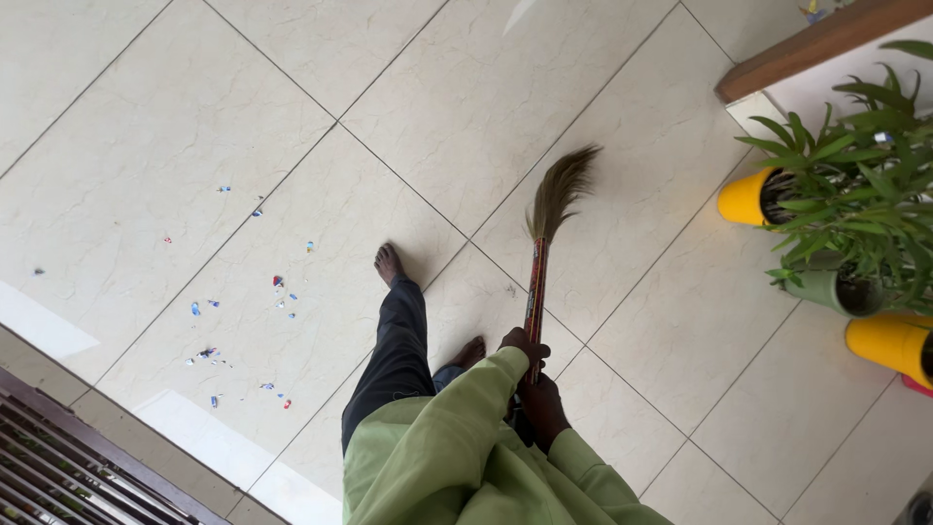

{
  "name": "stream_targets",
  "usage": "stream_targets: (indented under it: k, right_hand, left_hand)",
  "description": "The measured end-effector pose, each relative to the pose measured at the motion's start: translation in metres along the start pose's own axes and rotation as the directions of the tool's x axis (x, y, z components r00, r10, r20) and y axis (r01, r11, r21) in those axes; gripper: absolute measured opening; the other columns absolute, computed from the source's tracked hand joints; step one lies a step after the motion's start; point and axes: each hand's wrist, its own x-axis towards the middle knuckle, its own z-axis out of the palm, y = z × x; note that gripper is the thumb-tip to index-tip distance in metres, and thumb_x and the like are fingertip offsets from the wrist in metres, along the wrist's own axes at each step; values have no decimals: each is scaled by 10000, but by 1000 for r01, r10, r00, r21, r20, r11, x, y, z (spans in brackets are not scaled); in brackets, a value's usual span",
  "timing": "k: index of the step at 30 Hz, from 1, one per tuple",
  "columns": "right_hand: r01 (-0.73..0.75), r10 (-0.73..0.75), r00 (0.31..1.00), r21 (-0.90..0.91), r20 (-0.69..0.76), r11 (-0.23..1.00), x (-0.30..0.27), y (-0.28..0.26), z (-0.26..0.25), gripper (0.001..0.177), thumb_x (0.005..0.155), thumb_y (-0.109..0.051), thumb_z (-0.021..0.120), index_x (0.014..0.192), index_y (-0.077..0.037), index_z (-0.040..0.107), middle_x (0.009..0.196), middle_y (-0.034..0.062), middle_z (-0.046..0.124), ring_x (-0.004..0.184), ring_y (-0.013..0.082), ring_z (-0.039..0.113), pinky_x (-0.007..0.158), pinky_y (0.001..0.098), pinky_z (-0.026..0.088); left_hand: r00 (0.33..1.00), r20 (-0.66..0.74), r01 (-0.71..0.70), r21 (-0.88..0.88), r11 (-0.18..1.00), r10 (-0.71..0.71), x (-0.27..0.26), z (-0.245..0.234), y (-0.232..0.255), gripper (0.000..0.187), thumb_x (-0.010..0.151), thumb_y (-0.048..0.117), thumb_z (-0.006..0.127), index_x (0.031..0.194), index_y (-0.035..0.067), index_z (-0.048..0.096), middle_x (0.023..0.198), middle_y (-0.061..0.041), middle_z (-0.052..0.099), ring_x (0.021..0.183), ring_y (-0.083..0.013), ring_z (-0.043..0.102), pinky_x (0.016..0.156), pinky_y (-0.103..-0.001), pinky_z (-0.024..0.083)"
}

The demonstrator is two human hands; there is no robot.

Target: The person sweeps the floor using a broom, gathering small pieces of debris and paper scraps into a pile while walking past several potted plants on a tiled surface.

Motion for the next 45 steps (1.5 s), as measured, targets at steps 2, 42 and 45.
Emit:
stream_targets:
  k: [2, 42, 45]
  right_hand:
    - [-65, 65, 996, -12, 63, 998, -2, -20, 23, 308, 946, -287, 617, 950, 18, 575, 707, 133, 619, 548, 256, 623, 524, 404, 524]
    - [2, 104, 967, -410, 234, 912, 41, -197, 200, 195, 832, -100, 707, 969, -10, 602, 721, 132, 658, 555, 221, 638, 504, 380, 518]
    - [82, 86, 952, -518, 292, 851, 42, -219, 215, 263, 808, -106, 743, 974, 16, 579, 719, 136, 671, 549, 223, 651, 499, 384, 524]
  left_hand:
    - [999, -31, 33, -74, 997, -35, 6, -25, -3, 383, 822, 147, 793, 1061, -90, 612, 839, -179, 737, 693, -248, 756, 575, -388, 621]
    - [975, -217, -79, -542, 837, -49, 44, -252, 56, 260, 830, 96, 765, 859, -134, 646, 717, -204, 705, 594, -283, 708, 495, -425, 573]
    - [948, -309, -142, -608, 781, -69, 38, -275, 62, 234, 828, 104, 747, 836, -107, 647, 708, -199, 700, 574, -285, 692, 490, -416, 576]
